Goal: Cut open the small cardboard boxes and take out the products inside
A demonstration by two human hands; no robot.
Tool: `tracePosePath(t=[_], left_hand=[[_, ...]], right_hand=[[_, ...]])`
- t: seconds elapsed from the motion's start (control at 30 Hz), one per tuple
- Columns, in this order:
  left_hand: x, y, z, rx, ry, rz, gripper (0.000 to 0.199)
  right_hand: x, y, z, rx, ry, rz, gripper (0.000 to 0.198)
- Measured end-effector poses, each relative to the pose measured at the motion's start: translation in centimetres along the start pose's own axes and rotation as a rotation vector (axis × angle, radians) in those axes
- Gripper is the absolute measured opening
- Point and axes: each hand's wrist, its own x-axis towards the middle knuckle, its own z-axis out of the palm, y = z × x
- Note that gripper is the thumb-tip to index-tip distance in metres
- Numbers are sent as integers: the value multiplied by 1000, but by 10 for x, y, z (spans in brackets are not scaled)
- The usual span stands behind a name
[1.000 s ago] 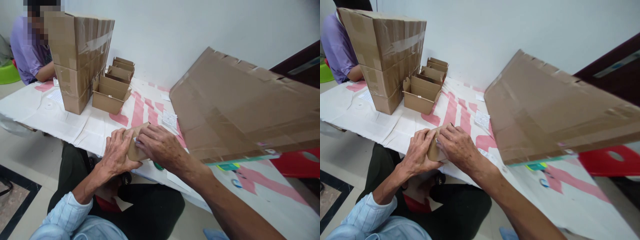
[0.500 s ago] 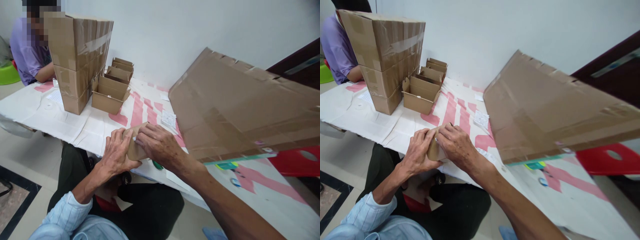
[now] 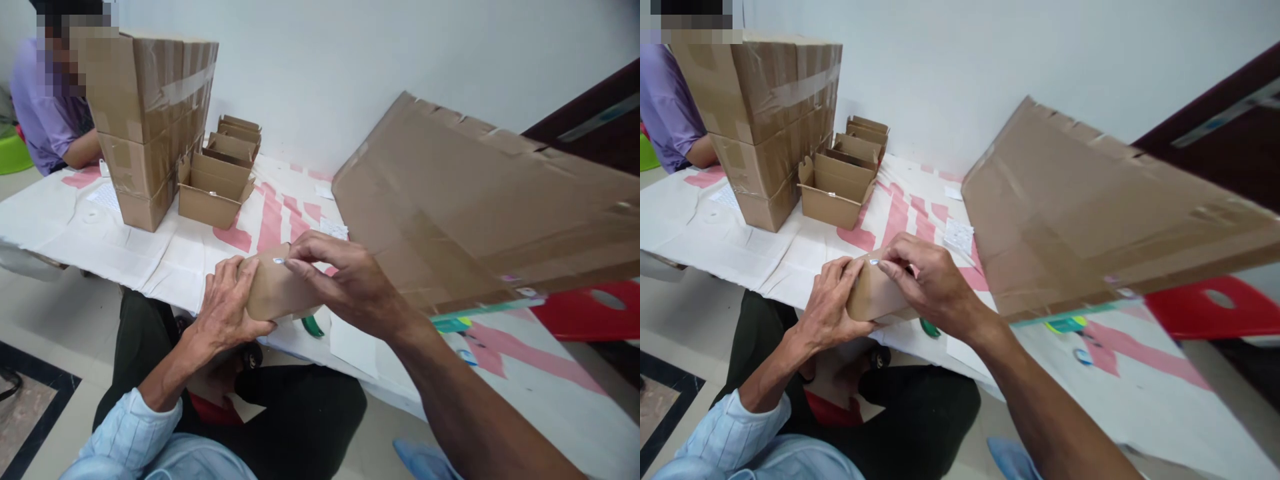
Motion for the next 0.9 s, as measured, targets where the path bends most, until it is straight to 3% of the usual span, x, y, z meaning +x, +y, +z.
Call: tracePosePath(t=[0.27,0.47,0.57,0.73,0.9], left_hand=[[4,-52,-26,-170,-45,5,104],[0,-102,-49,-314,-103,-163,110],[-4,-121,-54,-338,-125,-262,118],[-8,-143,-55,-152,-107,-455,113],[-4,-126,-53,-114,-77,-455,91]], right_hand=[[-30,17,-10,541,189,372,37],[-90,53,-2,700,327,567,44],[-124,71,8,605,419,621,43],[-189,101,35,297,539,731,36],[-245,129,58,136,543,790,31]])
